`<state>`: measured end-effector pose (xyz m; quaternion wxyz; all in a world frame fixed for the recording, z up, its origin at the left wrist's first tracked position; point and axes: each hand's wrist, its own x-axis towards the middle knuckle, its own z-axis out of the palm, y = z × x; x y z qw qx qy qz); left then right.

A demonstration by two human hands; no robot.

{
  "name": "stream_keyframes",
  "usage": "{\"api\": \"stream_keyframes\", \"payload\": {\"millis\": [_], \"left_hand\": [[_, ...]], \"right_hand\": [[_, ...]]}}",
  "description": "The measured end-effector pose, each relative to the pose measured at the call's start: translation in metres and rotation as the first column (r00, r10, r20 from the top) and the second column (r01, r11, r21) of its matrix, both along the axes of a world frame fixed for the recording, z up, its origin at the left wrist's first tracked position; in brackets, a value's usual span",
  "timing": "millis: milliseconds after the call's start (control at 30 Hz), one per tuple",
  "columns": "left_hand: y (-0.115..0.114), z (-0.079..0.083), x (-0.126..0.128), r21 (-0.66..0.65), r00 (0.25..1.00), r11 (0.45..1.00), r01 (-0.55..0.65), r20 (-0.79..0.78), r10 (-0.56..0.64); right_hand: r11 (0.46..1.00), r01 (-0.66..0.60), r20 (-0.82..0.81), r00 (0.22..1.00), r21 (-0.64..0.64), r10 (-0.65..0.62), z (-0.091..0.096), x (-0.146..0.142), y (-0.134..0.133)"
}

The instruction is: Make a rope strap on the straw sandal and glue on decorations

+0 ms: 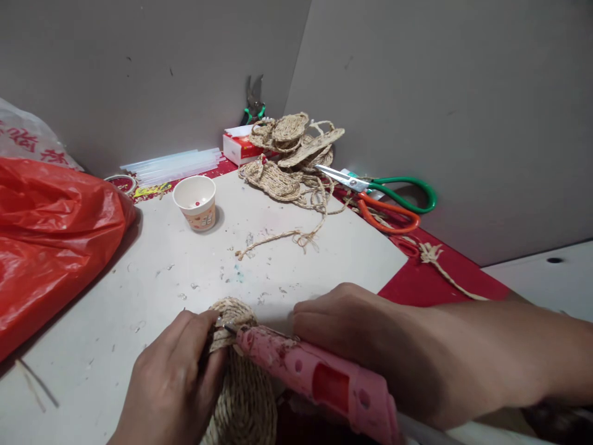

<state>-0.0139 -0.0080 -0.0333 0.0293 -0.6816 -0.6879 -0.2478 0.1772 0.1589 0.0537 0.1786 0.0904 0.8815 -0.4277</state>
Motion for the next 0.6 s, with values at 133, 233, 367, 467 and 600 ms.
{"api": "stream_keyframes", "payload": {"millis": [133,233,367,467,600], "left_hand": [[0.0011,-0.0013,-0.0002,-0.008,1.0,1.0,-0.007,-0.008,0.007],[0.0012,-0.0021,0.0001,0.004,1.0,1.0,-0.002,0.006,0.002],[-0.0002,-0.0014,-0.0002,-0.003,1.0,1.0,-0.006,0.01,0.006],[-0.0006,-0.0011,-0.0008,-0.01,1.0,1.0,-0.01,0.022,0.01],[0.0016,-0.0025,0.0009,-0.018,0.999,1.0,-0.011,0.05,0.012]], "right_hand": [[1.0,-0.026,0.019,0.999,0.004,0.026,0.0014,0.0011,0.0006],[0.999,0.003,0.008,1.0,-0.033,-0.003,0.0043,0.0028,0.0015],[0.998,-0.005,0.003,1.0,-0.059,0.005,0.0069,0.0034,0.0025],[0.999,-0.031,-0.041,0.999,-0.036,0.029,0.0044,0.0028,0.0026],[0.999,-0.003,-0.057,0.998,-0.041,0.001,0.0008,0.0072,0.0034]]}}
